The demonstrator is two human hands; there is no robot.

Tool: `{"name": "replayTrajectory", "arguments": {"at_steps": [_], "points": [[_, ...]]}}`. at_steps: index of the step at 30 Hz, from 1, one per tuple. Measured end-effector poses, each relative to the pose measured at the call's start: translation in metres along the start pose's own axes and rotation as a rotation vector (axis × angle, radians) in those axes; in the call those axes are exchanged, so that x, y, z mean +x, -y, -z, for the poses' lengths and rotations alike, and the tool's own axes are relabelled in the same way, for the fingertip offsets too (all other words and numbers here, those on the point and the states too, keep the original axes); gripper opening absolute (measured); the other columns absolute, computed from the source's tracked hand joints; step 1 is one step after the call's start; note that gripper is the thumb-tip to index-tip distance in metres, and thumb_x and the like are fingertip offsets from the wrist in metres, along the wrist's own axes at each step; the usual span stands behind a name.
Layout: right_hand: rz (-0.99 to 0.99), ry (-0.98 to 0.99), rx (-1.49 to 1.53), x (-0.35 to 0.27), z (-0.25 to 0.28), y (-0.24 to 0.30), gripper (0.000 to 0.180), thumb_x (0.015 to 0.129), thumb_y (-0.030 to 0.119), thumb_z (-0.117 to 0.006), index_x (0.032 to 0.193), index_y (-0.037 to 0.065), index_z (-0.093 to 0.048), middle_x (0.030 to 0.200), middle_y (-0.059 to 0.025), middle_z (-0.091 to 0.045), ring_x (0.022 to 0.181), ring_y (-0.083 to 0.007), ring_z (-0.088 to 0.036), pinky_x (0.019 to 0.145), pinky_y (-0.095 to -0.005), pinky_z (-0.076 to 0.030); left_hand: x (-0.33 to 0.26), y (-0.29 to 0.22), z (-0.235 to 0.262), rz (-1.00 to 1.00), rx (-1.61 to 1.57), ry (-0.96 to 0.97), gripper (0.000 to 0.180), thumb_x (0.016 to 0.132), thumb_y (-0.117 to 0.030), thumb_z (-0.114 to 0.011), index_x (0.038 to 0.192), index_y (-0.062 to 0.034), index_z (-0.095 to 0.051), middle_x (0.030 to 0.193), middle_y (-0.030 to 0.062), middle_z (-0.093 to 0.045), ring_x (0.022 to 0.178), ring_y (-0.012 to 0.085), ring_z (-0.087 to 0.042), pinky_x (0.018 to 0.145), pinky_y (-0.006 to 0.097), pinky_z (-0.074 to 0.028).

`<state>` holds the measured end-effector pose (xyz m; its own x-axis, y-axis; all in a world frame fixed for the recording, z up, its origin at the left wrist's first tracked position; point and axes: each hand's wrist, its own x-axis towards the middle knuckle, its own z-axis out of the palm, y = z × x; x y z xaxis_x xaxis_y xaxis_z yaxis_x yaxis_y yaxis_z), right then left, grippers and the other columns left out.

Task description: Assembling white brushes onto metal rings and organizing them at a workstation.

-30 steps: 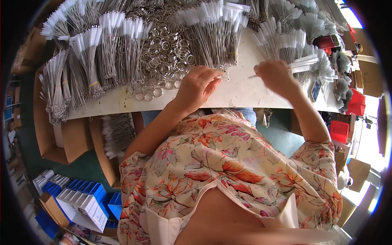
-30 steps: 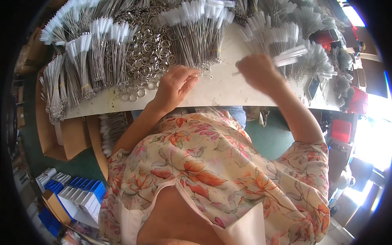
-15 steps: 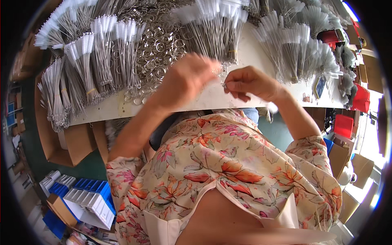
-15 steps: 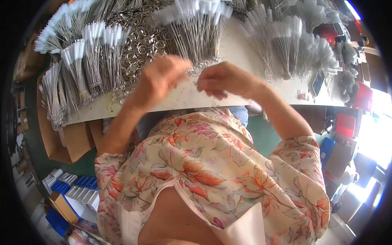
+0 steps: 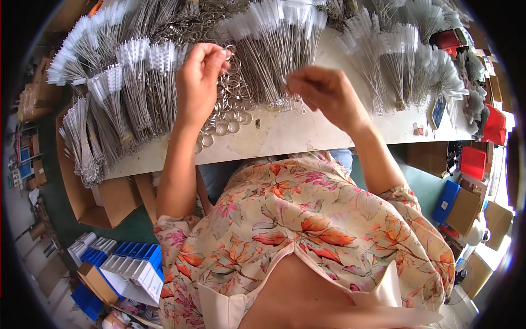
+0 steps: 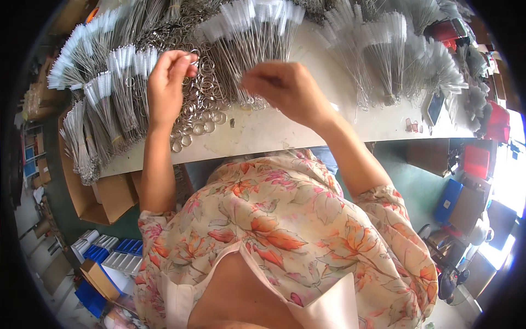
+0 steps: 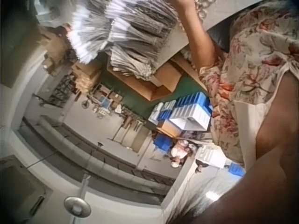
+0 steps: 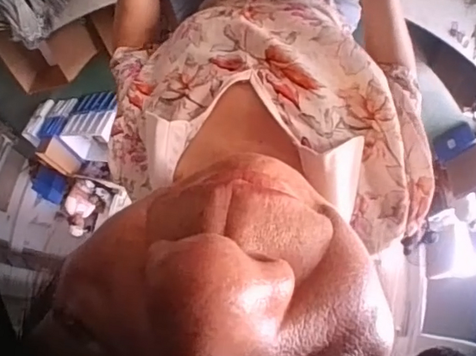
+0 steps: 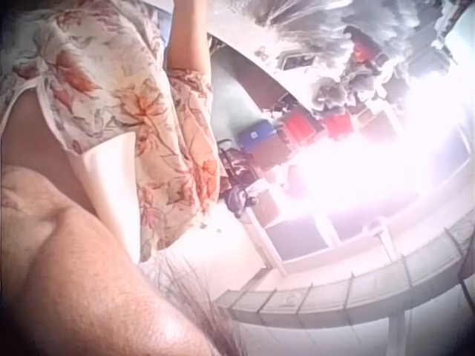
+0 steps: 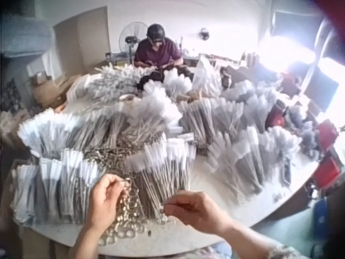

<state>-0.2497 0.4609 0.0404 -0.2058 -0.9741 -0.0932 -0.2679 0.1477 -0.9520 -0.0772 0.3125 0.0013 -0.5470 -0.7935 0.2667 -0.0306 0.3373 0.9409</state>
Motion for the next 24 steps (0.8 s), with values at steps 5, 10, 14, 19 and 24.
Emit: {"name": "replayTrajectory", "arguments": {"at_steps": [5, 10, 14, 19, 24], "points": [[0.119, 0.094, 0.202, 0.026, -0.022, 0.026, 0.017, 0.085, 0.013, -0.059, 0.095, 0.0, -0.063, 0.084, -0.0049, -0.061, 0.067, -0.0076, -0.057, 0.053, -0.0222, -0.044, -0.019, -0.042, 0.0, 0.108, -0.13, 0.011, 0.017, 0.092, -0.016, -0.05, 0.092, 0.0005, -0.054, 0.08, 0.0072, -0.06, 0.066, 0.0104, -0.058, 0.062, 0.023, -0.049], [0.356, 0.003, 0.129, 0.026, -0.043, 0.031, 0.014, 0.08, 0.01, -0.063, 0.089, 0.0, -0.065, 0.091, -0.0085, -0.06, 0.073, -0.014, -0.062, 0.06, -0.0247, -0.048, -0.03, -0.037, -0.002, 0.181, -0.476, -0.07, 0.015, 0.089, -0.01, -0.053, 0.098, 0.0014, -0.054, 0.079, 0.0078, -0.062, 0.068, 0.0118, -0.062, 0.06, 0.024, -0.053], [0.421, 0.002, -0.021, 0.022, -0.042, 0.035, 0.011, 0.078, 0.009, -0.064, 0.086, 0.001, -0.066, 0.09, -0.0089, -0.061, 0.072, -0.0159, -0.062, 0.061, -0.0255, -0.049, -0.036, -0.034, 0.004, 0.165, -0.681, 0.033, 0.029, 0.086, -0.004, -0.055, 0.114, 0.0016, -0.049, 0.087, 0.0101, -0.063, 0.081, 0.014, -0.062, 0.069, 0.029, -0.056], [0.29, 0.113, 0.205, 0.021, -0.04, 0.039, 0.009, 0.079, 0.008, -0.064, 0.085, 0.001, -0.066, 0.089, -0.0087, -0.061, 0.069, -0.0147, -0.061, 0.058, -0.0241, -0.048, -0.036, -0.039, 0.011, -0.234, -0.051, -0.052, 0.018, 0.083, 0.003, -0.057, 0.101, 0.0016, -0.059, 0.092, 0.0102, -0.061, 0.081, 0.0136, -0.06, 0.067, 0.023, -0.051], [0.174, 0.216, 0.352, 0.017, -0.043, 0.038, 0.008, 0.078, 0.007, -0.064, 0.083, 0.001, -0.065, 0.088, -0.0081, -0.061, 0.069, -0.0142, -0.061, 0.057, -0.0222, -0.048, -0.034, -0.051, 0.013, -0.531, 0.221, -0.067, 0.016, 0.083, 0.002, -0.057, 0.098, 0.0011, -0.061, 0.089, 0.0064, -0.06, 0.074, 0.0087, -0.057, 0.063, 0.018, -0.048]]}}
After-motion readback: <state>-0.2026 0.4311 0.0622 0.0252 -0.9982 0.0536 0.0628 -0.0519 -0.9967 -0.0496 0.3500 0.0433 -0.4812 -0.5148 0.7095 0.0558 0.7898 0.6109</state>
